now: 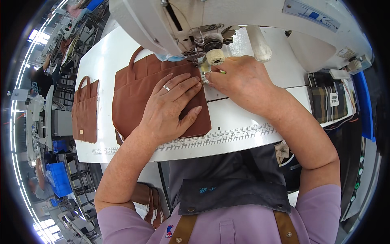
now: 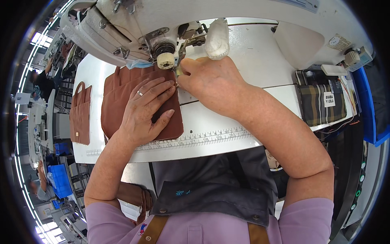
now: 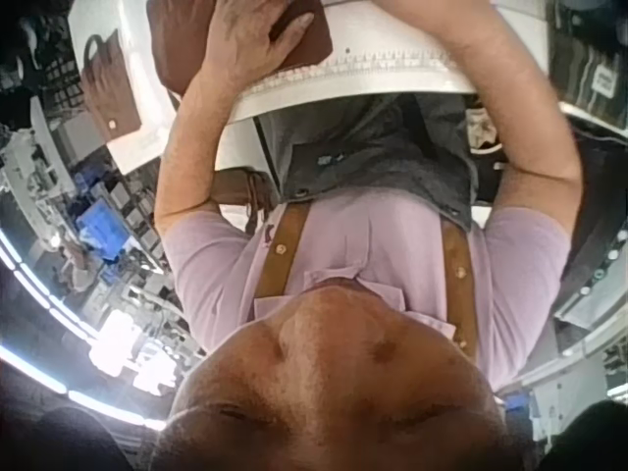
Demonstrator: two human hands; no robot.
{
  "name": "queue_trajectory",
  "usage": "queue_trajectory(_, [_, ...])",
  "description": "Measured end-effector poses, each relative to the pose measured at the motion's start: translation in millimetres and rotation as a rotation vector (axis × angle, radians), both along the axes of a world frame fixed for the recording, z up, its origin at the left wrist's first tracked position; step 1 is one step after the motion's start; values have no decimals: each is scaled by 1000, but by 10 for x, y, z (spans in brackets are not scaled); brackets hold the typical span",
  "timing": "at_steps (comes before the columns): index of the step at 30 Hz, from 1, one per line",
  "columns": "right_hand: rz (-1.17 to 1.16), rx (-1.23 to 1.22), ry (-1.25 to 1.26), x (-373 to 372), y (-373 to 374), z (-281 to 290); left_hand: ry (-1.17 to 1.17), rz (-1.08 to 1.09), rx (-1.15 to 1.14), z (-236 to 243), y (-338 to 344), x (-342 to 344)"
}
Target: The person operates an industrial sewing machine to stitch the edges of brown fabric tote bags. They guide the bags under the needle, trim excess thread with scissors, and move the finished items aside to process the next one in a repetitive assembly line workflow.
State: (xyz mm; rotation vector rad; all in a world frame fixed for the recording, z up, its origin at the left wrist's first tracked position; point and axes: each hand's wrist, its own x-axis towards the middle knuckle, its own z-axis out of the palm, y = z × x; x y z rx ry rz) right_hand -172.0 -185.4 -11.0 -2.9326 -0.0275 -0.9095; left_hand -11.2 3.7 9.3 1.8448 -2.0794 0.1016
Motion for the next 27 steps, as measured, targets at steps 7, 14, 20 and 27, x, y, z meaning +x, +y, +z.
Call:
queue_trajectory(7, [-110,130,-55,-95,15,71,61,26,12,-28,31,-10])
queue_trajectory(14, [75,162,149,-45,60,39,160,12,-37,-123,46,18])
queue_trajectory(20, [61,147,175,-39,57,39,149,23,-59,-134,51,31])
queue_trajectory(27, [-61,120,176,45,80,35,129,36,-101,-198,-122,172])
